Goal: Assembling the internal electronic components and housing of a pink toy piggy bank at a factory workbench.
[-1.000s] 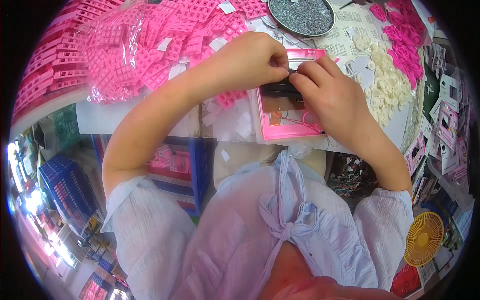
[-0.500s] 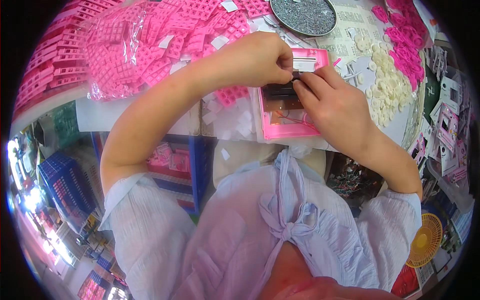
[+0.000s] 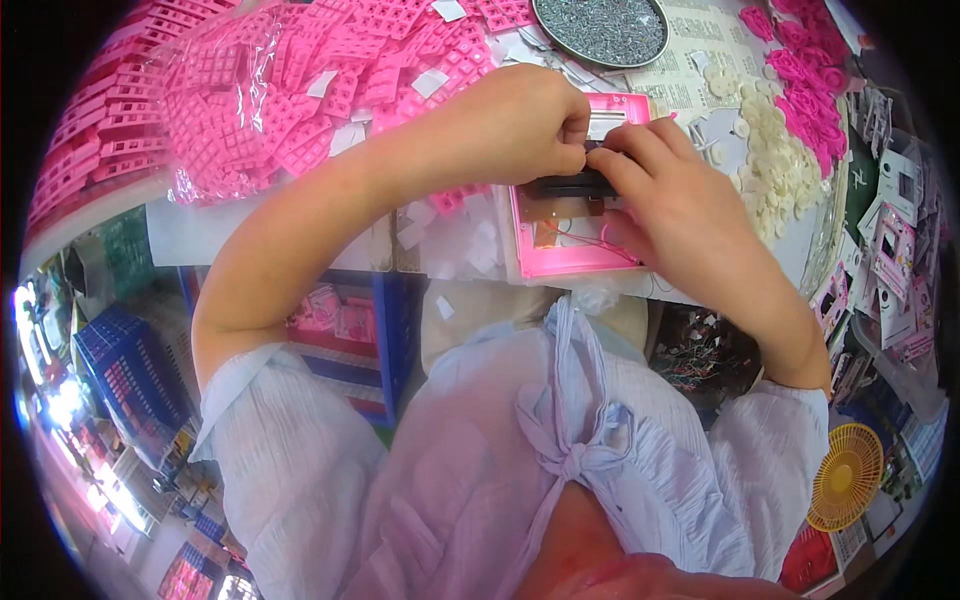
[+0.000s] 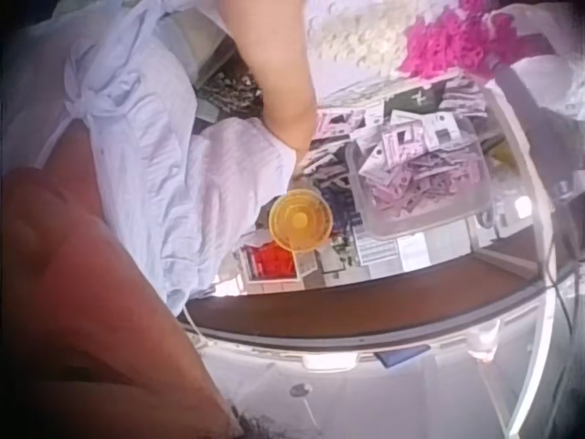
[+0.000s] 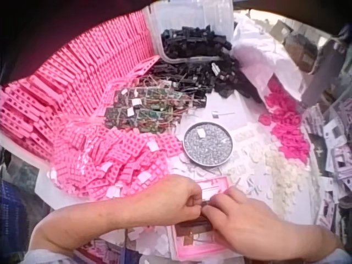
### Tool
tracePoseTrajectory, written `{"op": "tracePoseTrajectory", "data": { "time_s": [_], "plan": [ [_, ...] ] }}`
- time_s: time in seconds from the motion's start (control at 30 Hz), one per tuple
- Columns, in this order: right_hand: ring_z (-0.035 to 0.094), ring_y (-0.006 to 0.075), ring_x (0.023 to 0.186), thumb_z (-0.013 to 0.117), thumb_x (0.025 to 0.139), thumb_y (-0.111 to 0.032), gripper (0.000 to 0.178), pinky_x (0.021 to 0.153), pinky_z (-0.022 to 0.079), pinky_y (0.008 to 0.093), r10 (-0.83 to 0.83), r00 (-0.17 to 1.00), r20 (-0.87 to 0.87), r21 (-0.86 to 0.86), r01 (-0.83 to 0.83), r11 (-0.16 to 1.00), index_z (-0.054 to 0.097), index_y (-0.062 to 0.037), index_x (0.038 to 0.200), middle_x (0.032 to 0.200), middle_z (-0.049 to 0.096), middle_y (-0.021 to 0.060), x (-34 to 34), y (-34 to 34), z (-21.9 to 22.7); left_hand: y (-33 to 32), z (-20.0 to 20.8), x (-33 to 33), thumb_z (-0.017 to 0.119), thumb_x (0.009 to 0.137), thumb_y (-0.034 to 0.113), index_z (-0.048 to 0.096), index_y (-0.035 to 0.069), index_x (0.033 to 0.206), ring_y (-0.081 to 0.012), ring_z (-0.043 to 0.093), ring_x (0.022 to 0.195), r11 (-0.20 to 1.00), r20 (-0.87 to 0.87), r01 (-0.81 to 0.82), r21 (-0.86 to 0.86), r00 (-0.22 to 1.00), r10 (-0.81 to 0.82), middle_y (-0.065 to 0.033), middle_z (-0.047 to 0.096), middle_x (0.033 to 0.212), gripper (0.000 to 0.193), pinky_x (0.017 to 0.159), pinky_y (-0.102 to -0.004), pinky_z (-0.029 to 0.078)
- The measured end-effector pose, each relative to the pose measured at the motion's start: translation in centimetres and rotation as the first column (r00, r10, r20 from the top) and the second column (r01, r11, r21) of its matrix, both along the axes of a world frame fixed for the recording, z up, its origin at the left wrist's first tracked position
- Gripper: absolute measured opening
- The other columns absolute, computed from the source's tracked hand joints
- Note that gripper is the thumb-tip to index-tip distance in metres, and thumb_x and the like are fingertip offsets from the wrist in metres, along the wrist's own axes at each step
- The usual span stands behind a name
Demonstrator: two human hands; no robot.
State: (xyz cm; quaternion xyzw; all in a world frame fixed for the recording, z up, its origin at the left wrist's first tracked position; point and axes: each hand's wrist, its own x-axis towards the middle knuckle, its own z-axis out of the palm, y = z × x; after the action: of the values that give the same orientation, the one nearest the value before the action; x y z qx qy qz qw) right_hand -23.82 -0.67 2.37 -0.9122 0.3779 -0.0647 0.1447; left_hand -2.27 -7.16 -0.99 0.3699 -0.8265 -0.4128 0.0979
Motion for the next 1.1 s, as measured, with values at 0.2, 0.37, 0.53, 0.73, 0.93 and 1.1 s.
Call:
{"op": "tracePoseTrajectory", "data": {
  "time_s": [0.2,0.37,0.53,0.73,0.93,1.1],
  "plan": [
    [0.059,0.0308,0.108,0.072,0.078,-0.007,0.035,0.086,0.056,0.0414,-0.035,0.996,0.080,0.072,0.029,0.997,0.062,-0.0033,0.111,0.108,0.061,0.0105,-0.2,-1.1,-0.4,-0.4,0.4,0.5,0.072,0.085,0.014,0.072,-0.001,0.088,-0.0214,0.064,0.064,0.999,0.037,0.032,0.005,0.999,-0.032,-0.0116,0.067,0.073,0.016,0.061,-0.0351,0.050],
    [0.059,0.0305,0.107,0.073,0.077,-0.004,0.034,0.084,0.056,0.0402,-0.024,0.991,0.131,0.063,0.016,0.998,0.063,-0.0049,0.110,0.106,0.061,0.0104,-0.7,-1.5,-0.9,0.4,-0.3,1.3,0.074,0.087,0.015,0.072,-0.001,0.093,-0.0213,0.064,0.064,0.999,-0.031,0.001,-0.036,1.000,-0.002,-0.0120,0.068,0.074,0.017,0.061,-0.0353,0.050],
    [0.059,0.0305,0.106,0.073,0.077,-0.004,0.035,0.085,0.056,0.0395,-0.001,0.992,0.127,0.048,-0.005,0.999,0.063,-0.0062,0.110,0.106,0.061,0.0093,-0.4,-1.5,-1.1,0.6,-0.8,1.7,0.072,0.089,0.013,0.070,0.000,0.096,-0.0246,0.064,0.070,0.995,-0.069,0.032,-0.099,0.997,-0.039,-0.0128,0.066,0.078,0.016,0.064,-0.0367,0.050],
    [0.059,0.0297,0.105,0.073,0.077,-0.004,0.034,0.083,0.057,0.0407,-0.013,0.992,0.126,0.037,0.008,0.999,0.063,-0.0079,0.110,0.105,0.061,0.0082,-0.2,-1.6,-1.2,0.6,-1.6,2.2,0.069,0.091,0.011,0.065,0.000,0.096,-0.0299,0.062,0.077,0.984,-0.191,0.088,-0.155,0.975,-0.117,-0.0129,0.063,0.083,0.012,0.070,-0.0396,0.049],
    [0.059,0.0283,0.105,0.073,0.078,-0.004,0.032,0.077,0.059,0.0402,0.022,0.991,0.135,-0.013,-0.020,1.000,0.062,-0.0078,0.107,0.104,0.060,0.0066,-0.2,-1.5,-1.5,1.1,-2.1,2.1,0.069,0.092,0.012,0.065,0.001,0.095,-0.0314,0.062,0.079,0.966,-0.190,0.059,-0.253,0.976,-0.110,-0.0125,0.063,0.086,0.012,0.072,-0.0394,0.049],
    [0.059,0.0262,0.104,0.069,0.080,-0.008,0.029,0.070,0.060,0.0368,0.045,0.997,0.062,-0.050,-0.042,0.998,0.064,-0.0082,0.109,0.105,0.060,0.0051,0.1,-1.1,-1.1,1.1,-1.3,2.1,0.072,0.089,0.015,0.070,-0.001,0.092,-0.0273,0.064,0.070,0.973,-0.135,0.022,-0.230,0.989,-0.055,-0.0123,0.066,0.078,0.016,0.065,-0.0382,0.049]
  ]
}}
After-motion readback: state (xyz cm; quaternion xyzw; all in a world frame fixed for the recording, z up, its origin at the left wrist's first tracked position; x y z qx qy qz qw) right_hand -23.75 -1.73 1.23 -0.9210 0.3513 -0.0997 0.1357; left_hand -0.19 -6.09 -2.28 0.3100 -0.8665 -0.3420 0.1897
